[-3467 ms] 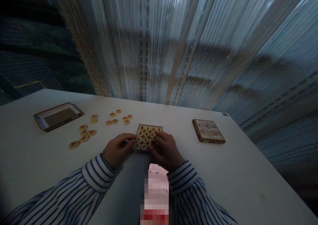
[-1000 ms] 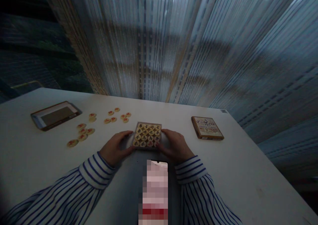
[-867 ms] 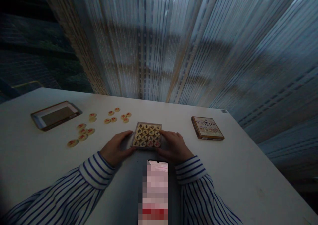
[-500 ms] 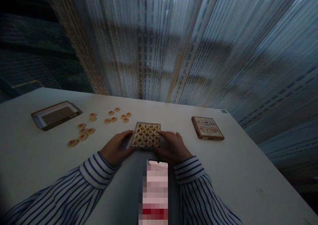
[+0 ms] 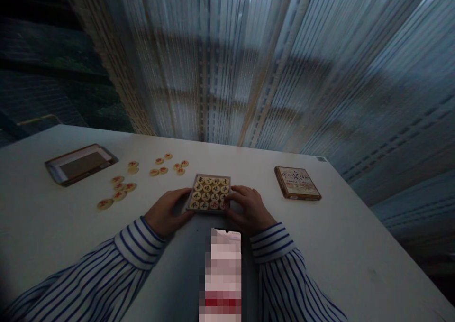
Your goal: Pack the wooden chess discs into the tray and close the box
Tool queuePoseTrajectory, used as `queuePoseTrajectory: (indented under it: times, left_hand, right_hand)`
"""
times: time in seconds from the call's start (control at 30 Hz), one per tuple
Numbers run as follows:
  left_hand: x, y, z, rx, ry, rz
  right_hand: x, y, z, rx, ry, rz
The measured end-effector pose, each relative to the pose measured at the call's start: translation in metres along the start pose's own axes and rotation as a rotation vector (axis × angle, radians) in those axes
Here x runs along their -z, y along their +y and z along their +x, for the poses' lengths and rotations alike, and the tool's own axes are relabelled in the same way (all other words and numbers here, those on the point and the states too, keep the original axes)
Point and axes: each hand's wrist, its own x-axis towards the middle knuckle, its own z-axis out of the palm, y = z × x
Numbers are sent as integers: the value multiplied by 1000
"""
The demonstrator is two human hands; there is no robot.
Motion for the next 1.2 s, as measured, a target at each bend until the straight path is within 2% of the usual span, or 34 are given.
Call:
queuePoseTrajectory:
  times: [0.33,0.6,0.77,1.07,1.2]
  left_hand:
    - [-2,-2,0,-21,19,8]
    - [2,2,0,-14,-9,22]
    - [1,0,-1,-39,10,35]
    - [-1,-1,-1,-53,6,59]
    - [-1,0,-1,-22,6,51]
  right_hand:
    - [-1,1,0,-16,-14,-14]
    - [0,0,0,-25,-23,-17]
    - [0,0,-1,-33,18,-21]
    - [-5,-10,2,40,143,-110]
    - [-1,-9,3,-13,180,-52]
